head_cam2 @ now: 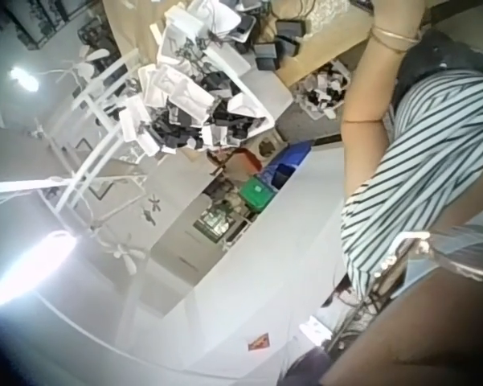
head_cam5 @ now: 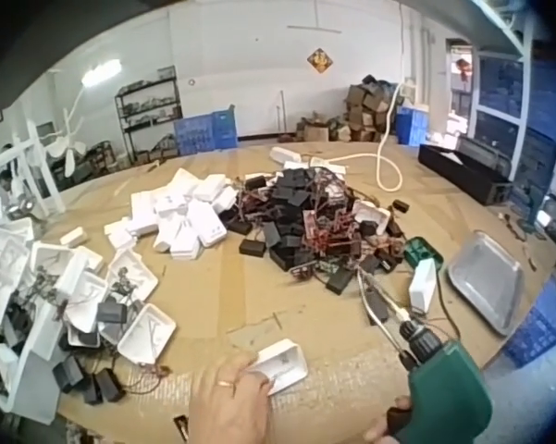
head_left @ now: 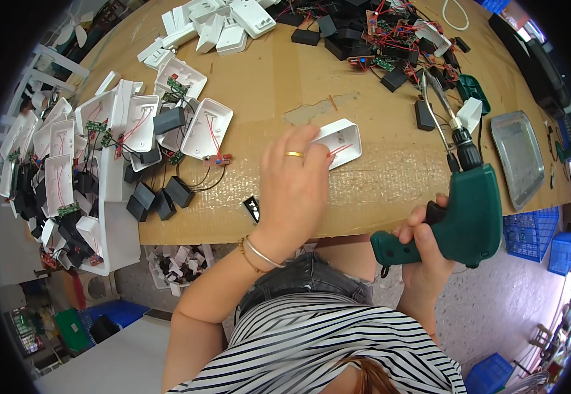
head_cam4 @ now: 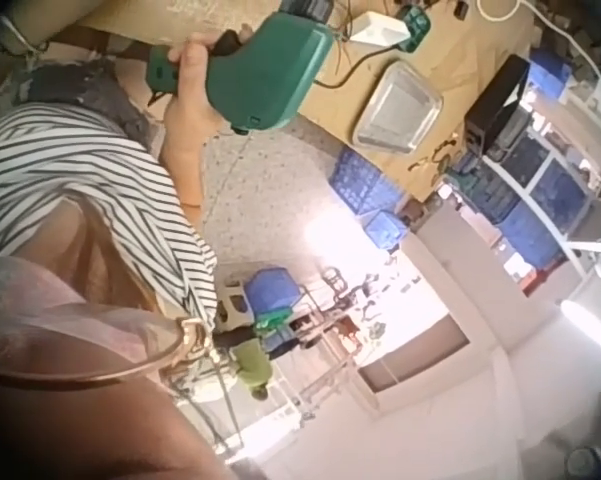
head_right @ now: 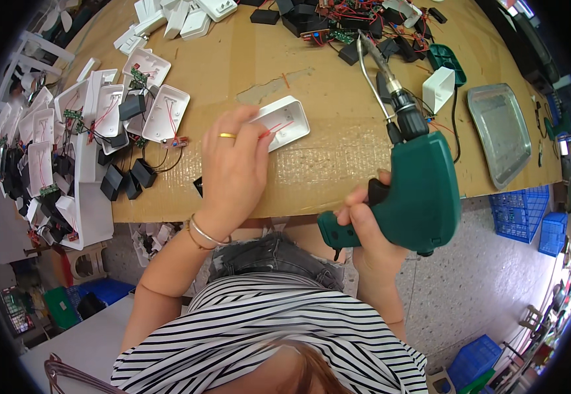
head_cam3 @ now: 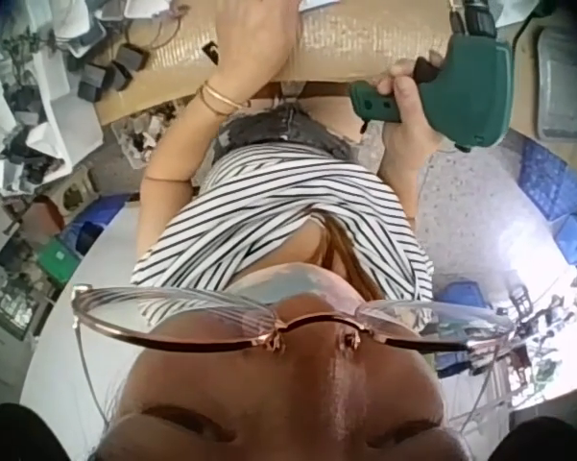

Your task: Soldering electronic components and wires into plastic boxes at a workstation.

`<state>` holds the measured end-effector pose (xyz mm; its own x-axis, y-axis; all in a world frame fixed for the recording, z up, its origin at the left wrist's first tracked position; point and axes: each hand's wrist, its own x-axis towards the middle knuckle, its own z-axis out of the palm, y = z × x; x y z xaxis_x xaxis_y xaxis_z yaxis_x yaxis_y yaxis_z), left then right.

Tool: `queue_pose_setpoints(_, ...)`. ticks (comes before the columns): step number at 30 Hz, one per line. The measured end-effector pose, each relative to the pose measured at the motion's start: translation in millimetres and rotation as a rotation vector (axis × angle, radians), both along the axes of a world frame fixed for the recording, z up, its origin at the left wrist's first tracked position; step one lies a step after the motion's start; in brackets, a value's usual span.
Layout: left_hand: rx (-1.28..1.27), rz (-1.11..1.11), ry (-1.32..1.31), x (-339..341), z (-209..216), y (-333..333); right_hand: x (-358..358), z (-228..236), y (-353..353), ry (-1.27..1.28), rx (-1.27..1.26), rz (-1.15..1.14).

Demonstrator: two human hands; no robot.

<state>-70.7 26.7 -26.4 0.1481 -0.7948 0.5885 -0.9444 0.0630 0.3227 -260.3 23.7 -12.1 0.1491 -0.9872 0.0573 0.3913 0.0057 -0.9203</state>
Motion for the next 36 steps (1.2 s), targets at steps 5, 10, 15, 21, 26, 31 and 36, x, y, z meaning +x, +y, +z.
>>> queue_pose_setpoints(5,0.003,-0.052,0.097,-4.0,-19.1,-5.4,-14.1,-19.6,10.2,0.096,-0.014,0.053)
queue_pose_setpoints(10,-0.012,0.004,0.111,-10.2,-20.5,-7.1,-28.2,-37.0,20.2,0.365,-0.019,0.008)
queue_pose_setpoints(15,0.025,0.004,0.152,-11.8,-22.4,-9.7,-31.1,-34.5,29.0,0.481,0.102,0.057)
queue_pose_setpoints(21,0.007,0.032,0.078,-8.5,-20.7,-10.9,-29.0,-29.9,22.7,0.52,0.11,0.093)
queue_pose_setpoints(26,0.034,0.05,0.042,-9.5,-19.5,-10.5,-29.5,-31.0,19.8,0.555,0.092,0.112)
queue_pose_setpoints(31,0.046,0.054,-0.001,-9.4,-21.2,-11.4,-33.2,-31.1,15.1,0.603,0.054,0.184)
queue_pose_setpoints(36,0.05,0.054,0.012,-9.2,-21.2,-11.5,-31.0,-27.0,14.7,0.625,0.116,0.159)
